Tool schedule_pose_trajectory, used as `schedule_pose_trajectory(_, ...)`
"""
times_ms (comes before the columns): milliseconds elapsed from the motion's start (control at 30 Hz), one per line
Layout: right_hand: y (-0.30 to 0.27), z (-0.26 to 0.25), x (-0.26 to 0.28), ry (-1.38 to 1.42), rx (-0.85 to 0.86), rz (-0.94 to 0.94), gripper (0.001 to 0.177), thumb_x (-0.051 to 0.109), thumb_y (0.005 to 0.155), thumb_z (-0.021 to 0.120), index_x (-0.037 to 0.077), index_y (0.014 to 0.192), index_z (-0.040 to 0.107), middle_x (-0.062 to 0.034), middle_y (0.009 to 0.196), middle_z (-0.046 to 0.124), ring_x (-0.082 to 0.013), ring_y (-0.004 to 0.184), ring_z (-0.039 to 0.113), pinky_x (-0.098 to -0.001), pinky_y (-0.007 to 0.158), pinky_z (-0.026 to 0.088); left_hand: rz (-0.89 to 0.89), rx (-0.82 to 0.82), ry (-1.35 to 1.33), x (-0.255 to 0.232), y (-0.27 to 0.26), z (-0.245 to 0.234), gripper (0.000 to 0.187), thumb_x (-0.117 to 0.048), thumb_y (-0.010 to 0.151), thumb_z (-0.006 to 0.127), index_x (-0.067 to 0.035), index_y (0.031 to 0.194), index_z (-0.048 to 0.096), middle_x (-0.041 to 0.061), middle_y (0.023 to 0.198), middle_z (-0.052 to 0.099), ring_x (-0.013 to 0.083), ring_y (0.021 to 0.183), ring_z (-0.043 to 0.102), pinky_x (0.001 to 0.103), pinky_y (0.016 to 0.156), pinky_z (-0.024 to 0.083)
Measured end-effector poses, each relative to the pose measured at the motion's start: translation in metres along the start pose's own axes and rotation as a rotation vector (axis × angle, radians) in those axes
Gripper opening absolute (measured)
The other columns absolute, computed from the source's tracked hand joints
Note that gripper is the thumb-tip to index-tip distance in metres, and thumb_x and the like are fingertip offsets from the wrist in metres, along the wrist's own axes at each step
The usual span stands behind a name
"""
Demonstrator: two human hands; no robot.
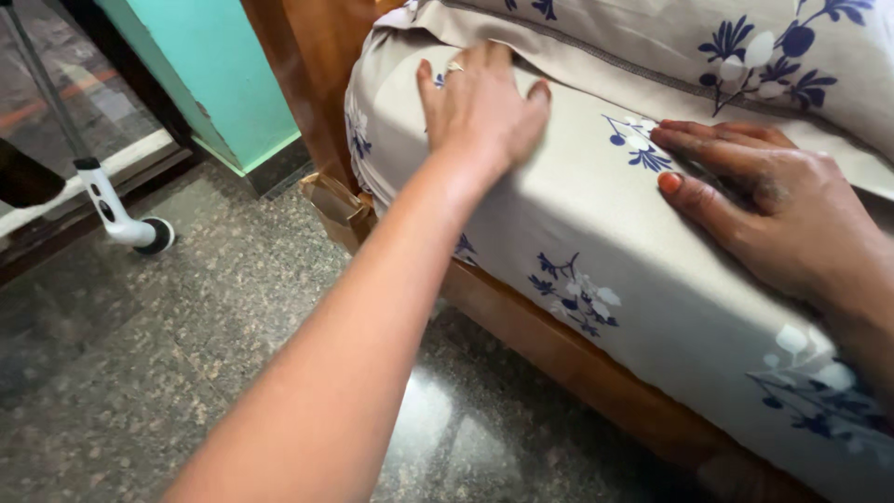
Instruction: The person tucks a floral-patterned bedsheet under the mattress of a wooden bed frame. They work along the side and corner of the bed, smoothing the fabric and pulling it tight to fit the mattress. The person then adjusts a matching pillow on the bed.
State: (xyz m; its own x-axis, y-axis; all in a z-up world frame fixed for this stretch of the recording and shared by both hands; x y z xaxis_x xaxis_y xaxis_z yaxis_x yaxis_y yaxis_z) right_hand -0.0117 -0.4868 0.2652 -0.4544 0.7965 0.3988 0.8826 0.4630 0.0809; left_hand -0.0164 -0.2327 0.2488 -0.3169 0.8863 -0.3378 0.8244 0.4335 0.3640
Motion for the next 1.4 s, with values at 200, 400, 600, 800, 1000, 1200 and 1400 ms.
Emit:
schedule_pose_trajectory(200, 0.001, 0.006, 0.001, -0.173, -0.028, -0.363, 0.055, 0.047, 0.104, 0.049, 0.017, 0.150, 0.055, -0.0049, 0.157, 0.050, -0.0351, 0.150, 0.032, -0.0616, 0.111, 0.024, -0.140, -0.192, -0.029, 0.018, 0.028, 0.012, 0.049, -0.039, 0.095, 0.051, -0.004, 0.126, 0.061, 0.014, 0.137, 0.059, 0.0318, 0.128, 0.054, 0.056, 0.114, 0.030)
schedule_pose_trajectory(400, 0.009, 0.015, 0.000, -0.085, -0.017, -0.484, 0.055, 0.049, 0.107, 0.044, 0.021, 0.152, 0.052, 0.0010, 0.161, 0.048, -0.0296, 0.150, 0.032, -0.0550, 0.116, 0.026, -0.557, -0.336, -0.153, 0.048, 0.084, 0.011, 0.055, -0.046, 0.099, 0.048, 0.002, 0.126, 0.052, 0.021, 0.123, 0.066, 0.0327, 0.117, 0.064, 0.049, 0.106, 0.040)
schedule_pose_trajectory(600, 0.011, 0.017, 0.001, -0.120, -0.078, -0.570, 0.057, 0.050, 0.104, 0.043, 0.022, 0.152, 0.052, 0.0003, 0.159, 0.047, -0.0308, 0.146, 0.033, -0.0533, 0.112, 0.029, -0.455, -0.530, -0.246, 0.060, 0.081, 0.013, 0.062, -0.043, 0.095, 0.066, 0.000, 0.130, 0.040, 0.020, 0.104, 0.074, 0.0371, 0.104, 0.069, 0.049, 0.095, 0.046)
schedule_pose_trajectory(800, 0.009, 0.020, 0.001, -0.111, -0.080, -0.534, 0.055, 0.049, 0.104, 0.047, 0.023, 0.151, 0.056, 0.0000, 0.158, 0.049, -0.0298, 0.147, 0.035, -0.0647, 0.108, 0.024, -0.463, -0.555, -0.492, 0.071, 0.077, 0.020, 0.040, -0.012, 0.087, 0.071, -0.016, 0.125, 0.063, 0.010, 0.111, 0.078, 0.0313, 0.107, 0.073, 0.044, 0.095, 0.052)
schedule_pose_trajectory(1000, 0.004, 0.002, 0.004, -0.004, -0.257, -0.141, 0.048, 0.037, 0.100, 0.062, 0.015, 0.142, 0.064, -0.0148, 0.142, 0.061, -0.0306, 0.112, 0.060, -0.0504, 0.091, 0.053, -0.335, -0.569, -0.425, 0.086, 0.081, 0.027, 0.053, -0.004, 0.078, 0.071, -0.006, 0.130, 0.061, 0.019, 0.121, 0.065, 0.0364, 0.115, 0.065, 0.043, 0.098, 0.050)
schedule_pose_trajectory(1200, 0.006, -0.004, 0.016, -0.495, -0.512, -0.131, 0.043, 0.021, 0.094, 0.073, 0.010, 0.135, 0.072, -0.0203, 0.125, 0.066, -0.0336, 0.121, 0.058, -0.0457, 0.105, 0.049, -0.435, -0.350, -0.608, 0.093, 0.080, 0.013, 0.062, -0.008, 0.078, 0.070, -0.005, 0.138, 0.054, 0.016, 0.130, 0.062, 0.0335, 0.124, 0.063, 0.039, 0.107, 0.049)
schedule_pose_trajectory(1400, 0.008, 0.000, 0.006, -0.363, -0.500, 0.002, 0.035, 0.012, 0.098, 0.073, 0.004, 0.132, 0.071, -0.0238, 0.129, 0.061, -0.0355, 0.100, 0.066, -0.0431, 0.087, 0.055, -0.388, -0.451, -0.517, 0.095, 0.086, 0.023, 0.072, -0.013, 0.076, 0.074, -0.004, 0.141, 0.046, 0.019, 0.140, 0.051, 0.0370, 0.128, 0.055, 0.041, 0.108, 0.043)
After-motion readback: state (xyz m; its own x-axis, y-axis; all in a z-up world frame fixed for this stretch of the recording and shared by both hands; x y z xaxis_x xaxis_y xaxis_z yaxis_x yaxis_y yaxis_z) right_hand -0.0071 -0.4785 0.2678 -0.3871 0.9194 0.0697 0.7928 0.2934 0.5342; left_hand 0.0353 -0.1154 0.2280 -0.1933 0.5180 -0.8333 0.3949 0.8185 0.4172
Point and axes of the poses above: each hand's wrist, its own y-axis towards the middle knuckle, its own z-axis out of the palm, x = y × z, the point moved 1 cm from there along y, towards the middle knuckle
